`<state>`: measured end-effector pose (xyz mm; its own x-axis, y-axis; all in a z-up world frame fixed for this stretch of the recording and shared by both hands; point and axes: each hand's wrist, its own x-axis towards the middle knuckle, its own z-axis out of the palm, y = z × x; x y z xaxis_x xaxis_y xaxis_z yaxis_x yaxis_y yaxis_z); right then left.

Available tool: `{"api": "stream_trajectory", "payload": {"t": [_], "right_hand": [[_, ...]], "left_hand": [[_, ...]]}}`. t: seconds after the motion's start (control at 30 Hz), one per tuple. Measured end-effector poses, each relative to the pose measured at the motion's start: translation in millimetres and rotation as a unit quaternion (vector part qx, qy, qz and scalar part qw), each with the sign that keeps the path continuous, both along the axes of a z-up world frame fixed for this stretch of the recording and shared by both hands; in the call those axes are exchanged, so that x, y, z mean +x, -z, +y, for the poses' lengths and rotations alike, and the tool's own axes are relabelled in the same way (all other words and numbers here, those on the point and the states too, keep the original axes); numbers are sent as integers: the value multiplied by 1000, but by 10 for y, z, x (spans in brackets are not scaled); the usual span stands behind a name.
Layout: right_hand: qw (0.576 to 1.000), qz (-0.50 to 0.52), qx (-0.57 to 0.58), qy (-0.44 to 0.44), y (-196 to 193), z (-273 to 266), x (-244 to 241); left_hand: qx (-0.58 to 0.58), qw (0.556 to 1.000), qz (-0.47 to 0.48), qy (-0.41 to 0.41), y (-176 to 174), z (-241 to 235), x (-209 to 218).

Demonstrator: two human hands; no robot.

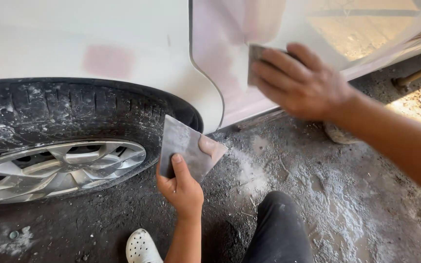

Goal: The person sands the side panel of a white car using a sanding block. They work along the lower edge of the door and the area above the wheel arch, smoothing the surface.

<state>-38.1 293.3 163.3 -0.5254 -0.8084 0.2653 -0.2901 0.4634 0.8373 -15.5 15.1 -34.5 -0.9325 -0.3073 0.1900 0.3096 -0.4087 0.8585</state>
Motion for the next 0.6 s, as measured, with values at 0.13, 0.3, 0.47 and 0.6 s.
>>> {"api": "stream_trajectory", "payload": {"t": [0.13, 0.3, 0.47, 0.6], "right_hand": [[994, 56, 78, -48, -476, -204, -150], [985, 68, 137, -80, -516, -277, -322], [986, 78, 143, -45, -493, -229, -328], [980, 87, 176, 5, -465, -102, -277]], "left_hand": [[1, 999, 2, 39, -104, 10, 18], [14, 999, -4, 51, -46, -10, -22], [4, 998, -16, 62, -110, -19, -40], [6, 997, -13, 78, -112, -19, -37]]}}
